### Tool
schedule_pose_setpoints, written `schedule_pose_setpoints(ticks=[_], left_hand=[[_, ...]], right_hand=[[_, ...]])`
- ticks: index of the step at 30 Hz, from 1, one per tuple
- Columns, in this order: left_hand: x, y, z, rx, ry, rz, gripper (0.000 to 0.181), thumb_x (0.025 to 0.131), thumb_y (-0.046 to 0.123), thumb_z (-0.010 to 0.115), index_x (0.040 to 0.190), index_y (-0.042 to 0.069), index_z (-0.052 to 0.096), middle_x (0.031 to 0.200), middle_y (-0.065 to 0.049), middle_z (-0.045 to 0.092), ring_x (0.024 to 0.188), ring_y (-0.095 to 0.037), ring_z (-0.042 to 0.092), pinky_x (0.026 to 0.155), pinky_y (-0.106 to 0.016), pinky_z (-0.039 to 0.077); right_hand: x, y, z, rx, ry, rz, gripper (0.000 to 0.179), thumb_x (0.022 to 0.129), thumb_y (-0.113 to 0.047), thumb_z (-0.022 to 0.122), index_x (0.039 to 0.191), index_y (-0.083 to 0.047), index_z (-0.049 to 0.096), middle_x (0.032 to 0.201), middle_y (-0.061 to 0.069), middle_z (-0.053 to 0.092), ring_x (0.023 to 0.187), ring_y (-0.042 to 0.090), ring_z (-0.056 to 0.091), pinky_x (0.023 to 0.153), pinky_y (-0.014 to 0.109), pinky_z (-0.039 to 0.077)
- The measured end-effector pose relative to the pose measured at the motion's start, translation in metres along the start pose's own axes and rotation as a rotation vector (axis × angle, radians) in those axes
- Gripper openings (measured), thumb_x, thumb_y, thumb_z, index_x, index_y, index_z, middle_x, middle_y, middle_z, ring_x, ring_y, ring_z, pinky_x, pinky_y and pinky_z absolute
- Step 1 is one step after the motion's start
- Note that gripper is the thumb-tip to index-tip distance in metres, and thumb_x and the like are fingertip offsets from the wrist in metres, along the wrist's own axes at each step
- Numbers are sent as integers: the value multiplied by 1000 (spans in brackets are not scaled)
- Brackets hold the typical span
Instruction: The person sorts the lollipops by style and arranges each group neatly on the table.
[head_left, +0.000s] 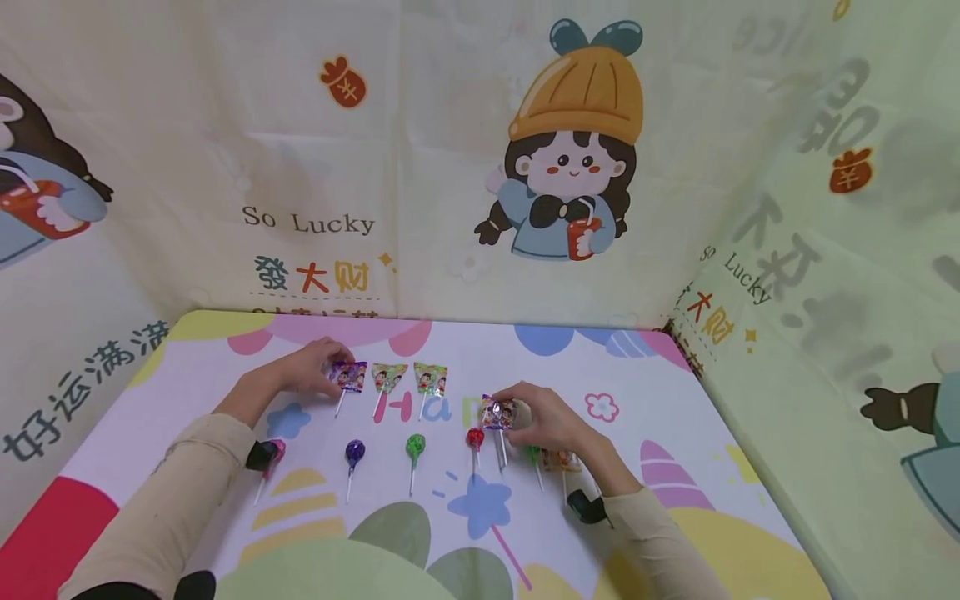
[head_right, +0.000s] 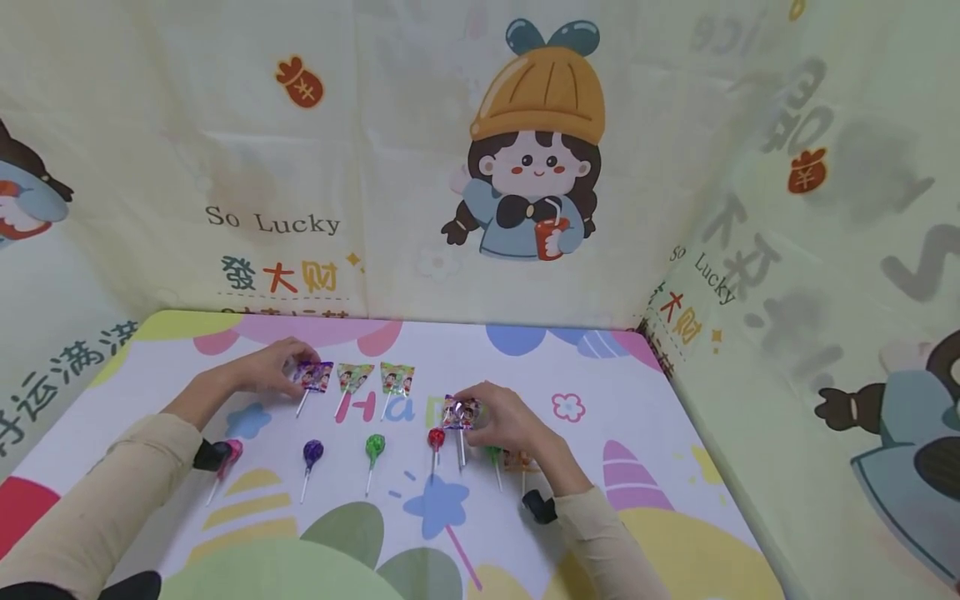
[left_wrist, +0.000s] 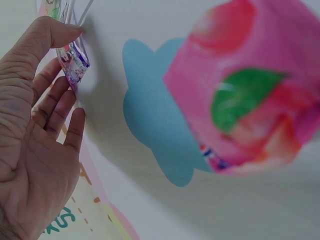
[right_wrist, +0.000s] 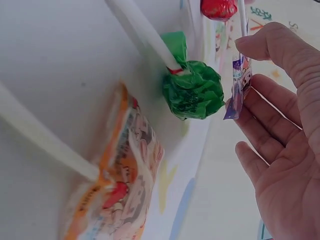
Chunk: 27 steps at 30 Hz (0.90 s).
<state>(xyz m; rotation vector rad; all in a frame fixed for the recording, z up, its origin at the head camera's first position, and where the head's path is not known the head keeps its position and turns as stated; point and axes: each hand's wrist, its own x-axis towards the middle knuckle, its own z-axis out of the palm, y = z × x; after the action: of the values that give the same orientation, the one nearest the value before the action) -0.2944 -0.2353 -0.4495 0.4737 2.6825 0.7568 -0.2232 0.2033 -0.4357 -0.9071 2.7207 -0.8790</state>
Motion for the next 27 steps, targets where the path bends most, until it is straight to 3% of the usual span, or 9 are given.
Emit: schedule_pose_setpoints(ticks=[11, 18, 27], left_hand=[[2, -1, -1, 18, -10, 11, 62, 81, 21, 85, 134, 4, 57, 138, -22, 49, 127, -42, 44, 112, -65, 36], [3, -2, -1, 20, -11, 12, 62, 81, 22, 86, 134, 5, 57, 137, -21, 50, 126, -40, 45, 112, -65, 37], [1, -1, -3, 7, -14, -3, 66, 80, 22, 87, 135, 3, 56, 139, -23, 48, 128, -43, 43, 111, -66, 37]], right_hand=[[20, 3, 4, 3, 9, 45, 58, 82, -10, 84, 136, -16, 64, 135, 5, 65, 128, 26, 58, 110, 51, 45], [37, 4, 5, -25, 5, 25, 57, 82, -11, 83, 136, -12, 64, 135, 8, 65, 129, 28, 58, 111, 50, 44], [59, 6, 8, -31, -26, 90, 59, 82, -12, 84, 137, -14, 63, 139, 5, 63, 131, 26, 56, 114, 48, 42]])
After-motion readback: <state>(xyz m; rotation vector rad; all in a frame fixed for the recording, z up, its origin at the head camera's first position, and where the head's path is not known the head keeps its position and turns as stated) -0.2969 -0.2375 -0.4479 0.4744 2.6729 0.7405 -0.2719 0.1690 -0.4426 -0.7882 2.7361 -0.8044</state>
